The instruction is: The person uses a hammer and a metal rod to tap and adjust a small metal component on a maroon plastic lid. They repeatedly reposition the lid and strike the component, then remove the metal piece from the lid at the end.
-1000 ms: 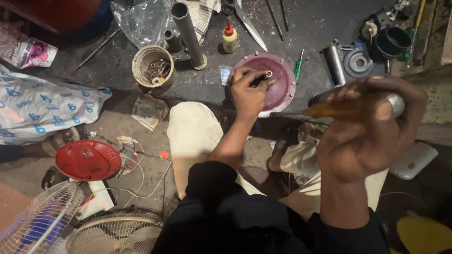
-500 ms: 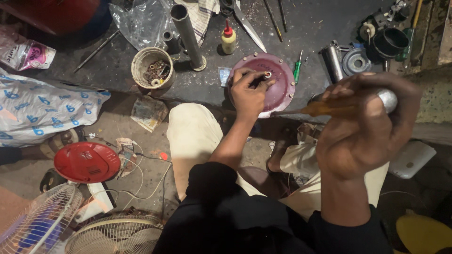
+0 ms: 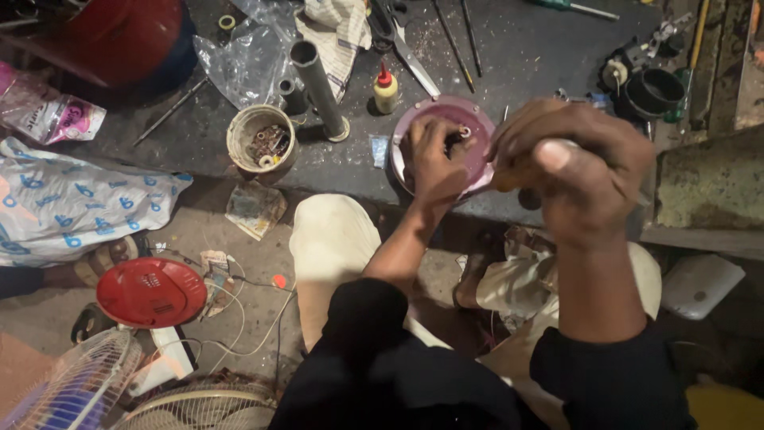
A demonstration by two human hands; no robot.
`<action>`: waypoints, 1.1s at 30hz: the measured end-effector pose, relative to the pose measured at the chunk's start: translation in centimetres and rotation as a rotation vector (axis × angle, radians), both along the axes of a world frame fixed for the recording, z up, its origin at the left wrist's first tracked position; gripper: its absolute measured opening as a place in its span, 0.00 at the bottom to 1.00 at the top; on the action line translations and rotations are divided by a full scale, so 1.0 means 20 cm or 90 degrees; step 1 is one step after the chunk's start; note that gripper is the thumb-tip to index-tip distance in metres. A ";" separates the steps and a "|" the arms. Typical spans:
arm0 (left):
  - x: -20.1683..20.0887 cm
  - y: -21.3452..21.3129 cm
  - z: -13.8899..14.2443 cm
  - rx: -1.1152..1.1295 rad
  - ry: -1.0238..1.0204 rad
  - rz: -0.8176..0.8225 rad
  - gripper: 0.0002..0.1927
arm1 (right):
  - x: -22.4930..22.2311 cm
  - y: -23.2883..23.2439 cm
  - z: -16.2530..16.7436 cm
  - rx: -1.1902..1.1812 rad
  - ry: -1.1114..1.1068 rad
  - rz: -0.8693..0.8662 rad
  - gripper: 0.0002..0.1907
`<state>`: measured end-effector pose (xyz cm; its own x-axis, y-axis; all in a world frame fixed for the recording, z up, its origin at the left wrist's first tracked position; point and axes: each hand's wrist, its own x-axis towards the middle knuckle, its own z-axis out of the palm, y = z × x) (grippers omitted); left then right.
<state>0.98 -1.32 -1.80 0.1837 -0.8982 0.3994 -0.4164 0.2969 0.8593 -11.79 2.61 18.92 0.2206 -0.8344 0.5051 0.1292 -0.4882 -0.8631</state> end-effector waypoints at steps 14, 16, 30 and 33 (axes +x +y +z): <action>0.11 -0.13 0.14 0.158 -0.420 0.018 0.48 | -0.05 0.06 -0.23 0.105 -0.209 -0.028 0.19; 0.11 -0.13 0.15 0.216 -0.432 0.023 0.45 | 0.02 0.11 -0.22 0.067 -0.221 -0.223 0.18; 0.09 -0.14 0.14 0.207 -0.448 0.006 0.40 | -0.17 0.00 0.02 0.206 -0.112 0.259 0.14; 0.09 -0.16 0.12 0.167 -0.472 0.035 0.39 | 0.00 0.13 -0.02 0.063 -0.108 -0.103 0.17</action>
<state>2.68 -4.53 0.51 -0.0014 -0.9775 0.2111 -0.9166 0.0856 0.3905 -11.85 5.20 18.46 -0.0009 -0.8989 0.4381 0.2033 -0.4291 -0.8801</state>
